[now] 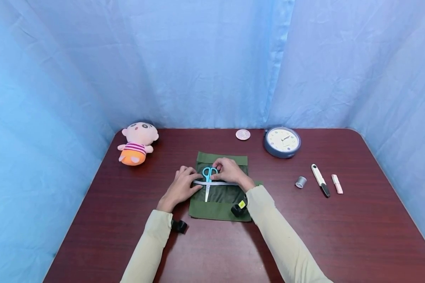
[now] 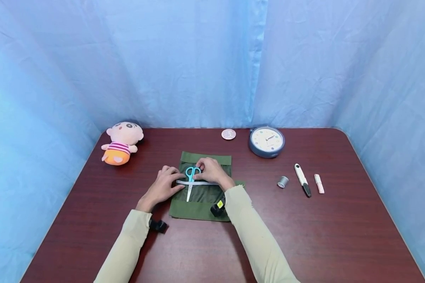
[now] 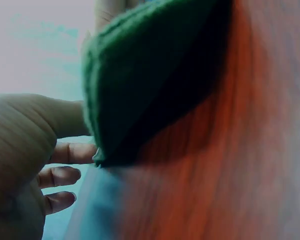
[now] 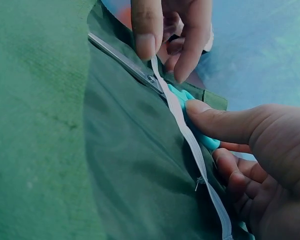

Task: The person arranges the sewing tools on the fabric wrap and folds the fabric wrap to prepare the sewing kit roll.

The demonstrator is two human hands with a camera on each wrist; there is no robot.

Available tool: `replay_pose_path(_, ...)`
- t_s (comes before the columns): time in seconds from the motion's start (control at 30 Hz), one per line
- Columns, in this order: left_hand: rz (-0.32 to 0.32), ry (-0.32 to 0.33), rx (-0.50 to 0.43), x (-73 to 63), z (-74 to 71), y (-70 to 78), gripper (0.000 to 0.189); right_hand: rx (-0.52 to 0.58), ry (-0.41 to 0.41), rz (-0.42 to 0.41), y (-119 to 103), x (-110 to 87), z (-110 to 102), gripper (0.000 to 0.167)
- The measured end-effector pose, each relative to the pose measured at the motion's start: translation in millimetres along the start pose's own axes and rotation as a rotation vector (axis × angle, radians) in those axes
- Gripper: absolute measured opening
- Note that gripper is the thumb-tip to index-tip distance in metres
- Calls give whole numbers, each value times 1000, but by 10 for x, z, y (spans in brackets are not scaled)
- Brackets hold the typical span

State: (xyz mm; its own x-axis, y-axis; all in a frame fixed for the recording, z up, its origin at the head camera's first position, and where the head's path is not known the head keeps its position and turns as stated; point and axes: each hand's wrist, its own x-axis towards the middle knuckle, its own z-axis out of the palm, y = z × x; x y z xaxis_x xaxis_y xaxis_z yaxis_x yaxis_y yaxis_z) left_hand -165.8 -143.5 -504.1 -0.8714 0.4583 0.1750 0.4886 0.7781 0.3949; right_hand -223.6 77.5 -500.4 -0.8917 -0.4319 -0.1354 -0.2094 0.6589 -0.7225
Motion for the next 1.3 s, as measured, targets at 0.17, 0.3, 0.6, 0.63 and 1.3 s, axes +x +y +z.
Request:
replay_pose_path(0.17,8,-24,-44,52,47,-11,16,-9,-1,-1,-3,2,5,35)
replay_pose_path(0.3,24,-23,-77,79,58,-3,10,-15,1,1,-9,-6,3,35)
replay_pose_path(0.6,17,-52,-81,109,46,32,5,-31,5,2,-17,-13,4,35)
replay_pose_path(0.63,18,-53,-79,112,43,37,6,-31,6,-1,-18,-14,3,36)
replay_pose_path(1.3,26,-62,-82,148,55,16,5,-34,8,-11,-11,-16,5,34)
